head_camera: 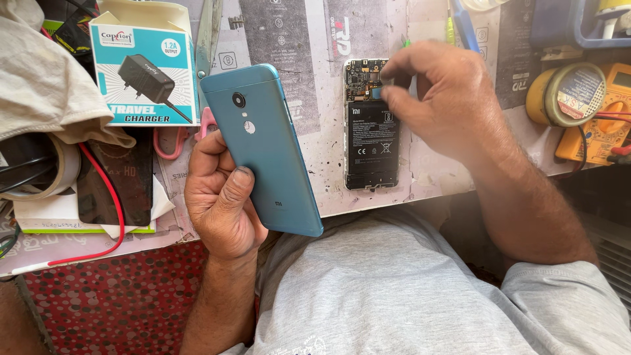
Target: The person uses a green screwdriver to unscrew and remove the motherboard from a disassembled smartphone. They then place the motherboard into the phone's back housing and align the back cover over the device.
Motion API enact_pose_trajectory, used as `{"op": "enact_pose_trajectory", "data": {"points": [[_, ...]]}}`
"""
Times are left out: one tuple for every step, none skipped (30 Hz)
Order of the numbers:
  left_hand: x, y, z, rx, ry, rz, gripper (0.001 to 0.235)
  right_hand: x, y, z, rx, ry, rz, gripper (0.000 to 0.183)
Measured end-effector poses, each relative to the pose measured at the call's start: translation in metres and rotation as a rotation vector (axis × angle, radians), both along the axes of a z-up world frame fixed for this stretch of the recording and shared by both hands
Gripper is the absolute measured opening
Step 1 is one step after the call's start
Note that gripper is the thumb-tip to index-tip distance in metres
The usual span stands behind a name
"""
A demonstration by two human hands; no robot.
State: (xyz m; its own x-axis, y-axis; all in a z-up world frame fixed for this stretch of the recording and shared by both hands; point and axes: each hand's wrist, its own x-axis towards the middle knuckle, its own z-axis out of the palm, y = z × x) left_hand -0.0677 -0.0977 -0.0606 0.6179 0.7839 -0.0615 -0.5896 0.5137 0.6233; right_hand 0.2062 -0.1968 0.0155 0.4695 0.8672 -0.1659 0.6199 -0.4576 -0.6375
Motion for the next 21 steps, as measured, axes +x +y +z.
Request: {"op": "enact_pose_trajectory", "data": {"points": [[0.0, 0.0, 0.0, 0.003, 0.008, 0.002, 0.037, 0.0, 0.0, 0.0, 0.028, -0.024, 0.036, 0.019], [0.0, 0.0, 0.0, 0.007, 0.01, 0.002, 0.036, -0.001, 0.0, -0.001, 0.056, -0.048, 0.071, 0.02], [0.001, 0.0, 0.0, 0.011, 0.013, 0.002, 0.036, -0.002, -0.001, -0.002, 0.083, -0.072, 0.106, 0.02], [0.001, 0.0, 0.0, 0.017, 0.009, 0.002, 0.036, -0.003, -0.001, -0.004, 0.098, -0.08, 0.116, 0.018], [0.001, 0.001, 0.0, 0.022, 0.011, 0.002, 0.037, -0.003, -0.001, -0.006, 0.112, -0.088, 0.126, 0.015], [0.001, 0.0, 0.0, 0.023, 0.015, 0.005, 0.037, -0.003, -0.002, -0.007, 0.127, -0.095, 0.137, 0.012], [0.002, 0.0, 0.0, 0.023, 0.025, 0.009, 0.039, -0.003, -0.003, -0.008, 0.125, -0.096, 0.133, 0.012], [0.002, 0.0, 0.0, 0.024, 0.036, 0.013, 0.04, -0.002, -0.004, -0.009, 0.123, -0.096, 0.129, 0.012], [0.002, -0.001, 0.001, 0.027, 0.039, 0.015, 0.037, -0.002, -0.006, -0.01, 0.122, -0.096, 0.124, 0.011], [0.004, -0.001, 0.001, 0.033, 0.039, 0.015, 0.035, -0.001, -0.008, -0.009, 0.143, -0.092, 0.093, 0.011], [0.005, -0.001, 0.003, 0.039, 0.04, 0.015, 0.033, 0.001, -0.01, -0.008, 0.165, -0.088, 0.062, 0.011], [0.008, -0.001, 0.004, 0.067, 0.058, 0.016, 0.034, 0.002, -0.013, -0.007, 0.187, -0.083, 0.032, 0.011], [0.014, -0.003, 0.006, 0.095, 0.077, 0.018, 0.036, 0.002, -0.017, -0.005, 0.171, 0.033, -0.026, 0.012], [0.02, -0.006, 0.008, 0.124, 0.095, 0.021, 0.038, 0.002, -0.022, -0.003, 0.155, 0.151, -0.08, 0.014], [0.027, -0.009, 0.01, 0.105, 0.125, -0.016, 0.038, 0.002, -0.027, -0.002, 0.137, 0.269, -0.133, 0.016], [0.034, -0.015, 0.014, 0.083, 0.159, -0.055, 0.038, 0.001, -0.032, -0.001, 0.173, 0.43, -0.103, 0.023], [0.042, -0.02, 0.017, 0.061, 0.192, -0.093, 0.038, 0.0, -0.036, -0.001, 0.208, 0.591, -0.072, 0.031], [0.051, -0.025, 0.02, 0.087, 0.253, -0.129, 0.039, 0.0, -0.041, -0.001, 0.242, 0.751, -0.041, 0.038], [0.061, -0.029, 0.023, 0.114, 0.314, -0.164, 0.04, -0.002, -0.044, -0.002, 0.209, 0.755, -0.06, 0.042], [0.069, -0.033, 0.026, 0.138, 0.375, -0.198, 0.04, -0.004, -0.047, -0.003, 0.175, 0.76, -0.078, 0.046], [0.076, -0.036, 0.03, 0.229, 0.459, -0.195, 0.039, -0.006, -0.049, -0.004, 0.141, 0.765, -0.095, 0.05]]}}
